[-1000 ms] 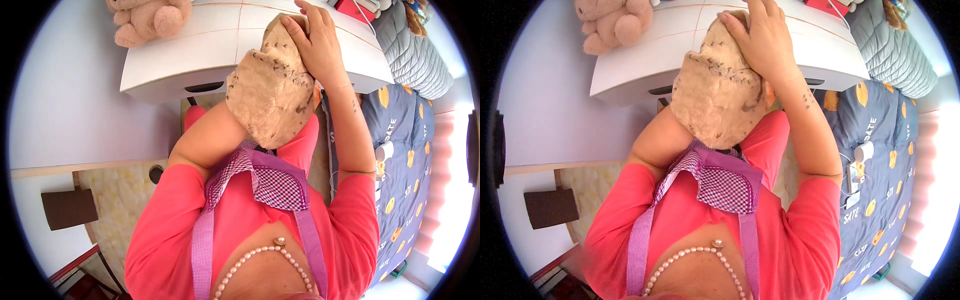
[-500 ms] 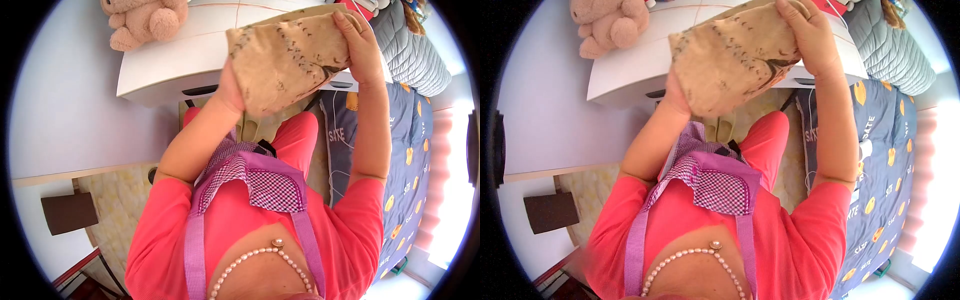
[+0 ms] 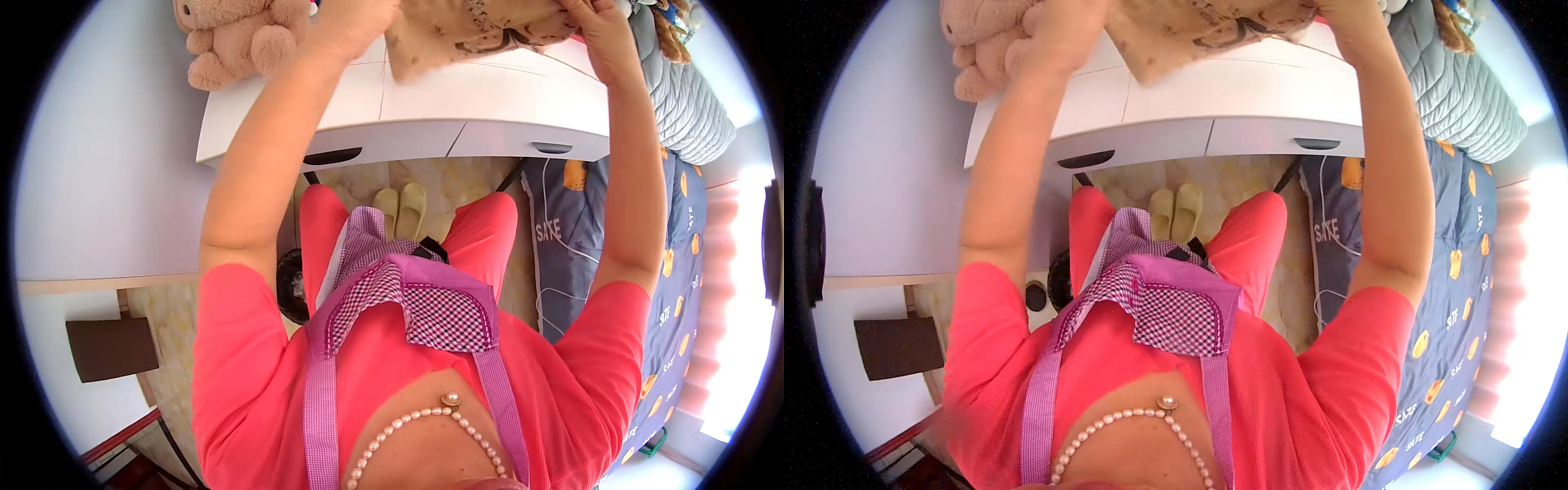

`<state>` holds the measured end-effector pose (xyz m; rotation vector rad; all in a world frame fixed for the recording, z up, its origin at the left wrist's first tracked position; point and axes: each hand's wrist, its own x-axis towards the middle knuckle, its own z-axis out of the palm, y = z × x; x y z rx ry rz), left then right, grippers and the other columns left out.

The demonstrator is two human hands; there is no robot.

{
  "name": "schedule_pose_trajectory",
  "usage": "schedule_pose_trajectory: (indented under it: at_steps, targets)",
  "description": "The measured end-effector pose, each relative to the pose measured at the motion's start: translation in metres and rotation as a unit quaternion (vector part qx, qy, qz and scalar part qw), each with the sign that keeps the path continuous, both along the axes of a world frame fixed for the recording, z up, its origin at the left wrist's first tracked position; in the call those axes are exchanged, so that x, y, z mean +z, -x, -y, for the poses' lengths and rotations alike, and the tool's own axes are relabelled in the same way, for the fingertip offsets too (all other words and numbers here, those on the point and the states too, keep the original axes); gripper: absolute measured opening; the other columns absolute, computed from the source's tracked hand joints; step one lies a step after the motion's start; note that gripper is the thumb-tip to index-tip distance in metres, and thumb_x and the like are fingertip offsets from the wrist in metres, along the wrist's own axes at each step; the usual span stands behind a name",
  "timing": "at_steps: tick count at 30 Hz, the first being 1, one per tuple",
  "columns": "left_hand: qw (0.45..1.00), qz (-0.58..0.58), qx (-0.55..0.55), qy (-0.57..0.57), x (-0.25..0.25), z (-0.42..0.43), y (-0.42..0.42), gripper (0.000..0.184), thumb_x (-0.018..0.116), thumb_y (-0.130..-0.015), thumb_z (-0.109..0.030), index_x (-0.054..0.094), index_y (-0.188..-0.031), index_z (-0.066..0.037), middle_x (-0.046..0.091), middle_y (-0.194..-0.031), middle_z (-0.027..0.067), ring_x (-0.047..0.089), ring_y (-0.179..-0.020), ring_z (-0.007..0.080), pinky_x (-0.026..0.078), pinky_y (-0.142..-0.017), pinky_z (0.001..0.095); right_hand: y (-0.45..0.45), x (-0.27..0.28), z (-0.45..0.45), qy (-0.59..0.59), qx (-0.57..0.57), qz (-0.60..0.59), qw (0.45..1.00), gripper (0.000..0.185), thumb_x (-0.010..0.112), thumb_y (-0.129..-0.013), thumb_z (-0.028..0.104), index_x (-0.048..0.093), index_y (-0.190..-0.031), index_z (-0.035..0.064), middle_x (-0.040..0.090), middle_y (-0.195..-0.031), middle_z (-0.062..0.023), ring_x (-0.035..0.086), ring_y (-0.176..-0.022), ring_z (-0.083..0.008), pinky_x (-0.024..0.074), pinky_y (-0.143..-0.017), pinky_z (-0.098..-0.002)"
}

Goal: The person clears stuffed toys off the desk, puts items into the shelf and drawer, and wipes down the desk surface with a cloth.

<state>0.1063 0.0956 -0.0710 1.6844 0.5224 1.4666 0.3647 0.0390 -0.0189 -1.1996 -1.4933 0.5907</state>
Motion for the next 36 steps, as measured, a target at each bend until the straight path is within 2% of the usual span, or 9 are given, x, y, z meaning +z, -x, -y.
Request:
schedule_pose_trajectory:
  at_steps: [6, 13, 17, 20, 22, 26, 28, 30, 36]
  targets:
    - [0.993, -0.033, -0.106, 0.036, 0.040, 0.028, 0.026, 0.021, 0.057, -0.095, -0.022, 0.063, -0.094, -0.002, 0.058, -0.073, -0.0043, 0.052, -0.067, 0.0037, 0.041, -0.057, 0.0182, -0.008, 0.026, 0.025, -0.080, 0.067, 0.084, 0.991, 0.018, 0.060, -0.093, 0.019, 0.062, -0.100, 0.0020, 0.065, -0.091, 0.0013, 0.058, -0.082, -0.0042, 0.0479, -0.072, -0.0183]
    - [0.884, 0.036, -0.312, 0.347, 0.014, -0.009, 0.015, 0.028, 0.050, -0.098, -0.030, 0.061, -0.098, -0.005, 0.062, -0.082, 0.0032, 0.061, -0.075, 0.0139, 0.052, -0.064, 0.0292, 0.042, 0.026, 0.037, 0.216, 0.060, -0.333, 0.916, 0.034, 0.050, -0.097, 0.024, 0.057, -0.120, 0.0003, 0.066, -0.102, -0.0082, 0.064, -0.090, -0.0161, 0.0537, -0.077, -0.0295]
    - [0.849, 0.121, -0.377, 0.348, 0.037, 0.050, -0.003, 0.035, 0.044, -0.100, -0.036, 0.054, -0.108, -0.004, 0.061, -0.100, 0.0095, 0.062, -0.093, 0.0212, 0.053, -0.081, 0.0372, 0.045, -0.001, 0.039, 0.114, 0.327, -0.209, 0.914, 0.055, 0.058, -0.093, 0.032, 0.041, -0.135, 0.0018, 0.059, -0.113, -0.0096, 0.059, -0.102, -0.0220, 0.0479, -0.090, -0.0343]
    - [0.769, 0.176, -0.537, 0.300, 0.034, 0.056, -0.017, 0.039, 0.041, -0.100, -0.039, 0.051, -0.113, -0.004, 0.059, -0.109, 0.0116, 0.059, -0.101, 0.0243, 0.050, -0.089, 0.0392, 0.066, -0.008, 0.053, -0.029, 0.232, 0.209, 0.950, 0.086, 0.075, -0.079, 0.020, 0.022, -0.144, 0.0023, 0.048, -0.123, -0.0127, 0.050, -0.113, -0.0284, 0.0409, -0.098, -0.0342]
    - [0.804, 0.180, -0.497, 0.272, 0.045, 0.063, -0.016, 0.040, 0.041, -0.100, -0.041, 0.050, -0.114, -0.004, 0.058, -0.109, 0.0114, 0.059, -0.101, 0.0248, 0.050, -0.090, 0.0406, 0.079, -0.013, 0.055, -0.177, 0.110, 0.352, 0.912, 0.095, 0.074, -0.073, 0.004, 0.015, -0.148, 0.0037, 0.039, -0.134, -0.0147, 0.042, -0.123, -0.0280, 0.0363, -0.103, -0.0344]
    - [0.837, 0.166, -0.421, 0.308, 0.052, 0.063, -0.009, 0.044, 0.048, -0.096, -0.046, 0.049, -0.113, -0.005, 0.054, -0.105, 0.0089, 0.056, -0.098, 0.0225, 0.048, -0.087, 0.0399, 0.062, -0.024, 0.044, 0.000, 0.281, -0.038, 0.959, 0.083, 0.055, -0.073, -0.012, 0.020, -0.147, 0.0049, 0.039, -0.140, -0.0140, 0.048, -0.118, -0.0240, 0.0396, -0.100, -0.0338]
    - [0.845, 0.144, -0.402, 0.322, 0.042, 0.049, -0.006, 0.044, 0.050, -0.095, -0.047, 0.050, -0.113, -0.006, 0.053, -0.103, 0.0077, 0.054, -0.097, 0.0215, 0.048, -0.086, 0.0390, 0.066, 0.011, 0.068, 0.094, 0.141, 0.138, 0.976, 0.078, 0.052, -0.074, -0.014, 0.027, -0.145, 0.0039, 0.045, -0.135, -0.0137, 0.052, -0.113, -0.0234, 0.0419, -0.097, -0.0332]
    - [0.853, 0.123, -0.363, 0.354, 0.035, 0.039, -0.005, 0.044, 0.051, -0.094, -0.047, 0.050, -0.113, -0.007, 0.052, -0.102, 0.0065, 0.053, -0.097, 0.0208, 0.047, -0.086, 0.0381, 0.025, -0.030, 0.028, 0.137, 0.107, -0.120, 0.978, 0.032, 0.056, -0.086, 0.006, 0.057, -0.117, -0.0003, 0.063, -0.104, -0.0061, 0.060, -0.093, -0.0124, 0.0484, -0.083, -0.0245]
    - [0.903, 0.144, -0.227, 0.334, 0.004, 0.015, 0.013, 0.037, 0.053, -0.094, -0.040, 0.053, -0.113, -0.007, 0.055, -0.110, 0.0066, 0.054, -0.103, 0.0210, 0.047, -0.087, 0.0383, -0.067, -0.037, -0.012, 0.044, 0.000, -0.031, 0.999, 0.051, 0.050, -0.082, 0.000, 0.045, -0.133, -0.0014, 0.060, -0.117, -0.0104, 0.060, -0.102, -0.0191, 0.0475, -0.092, -0.0322]
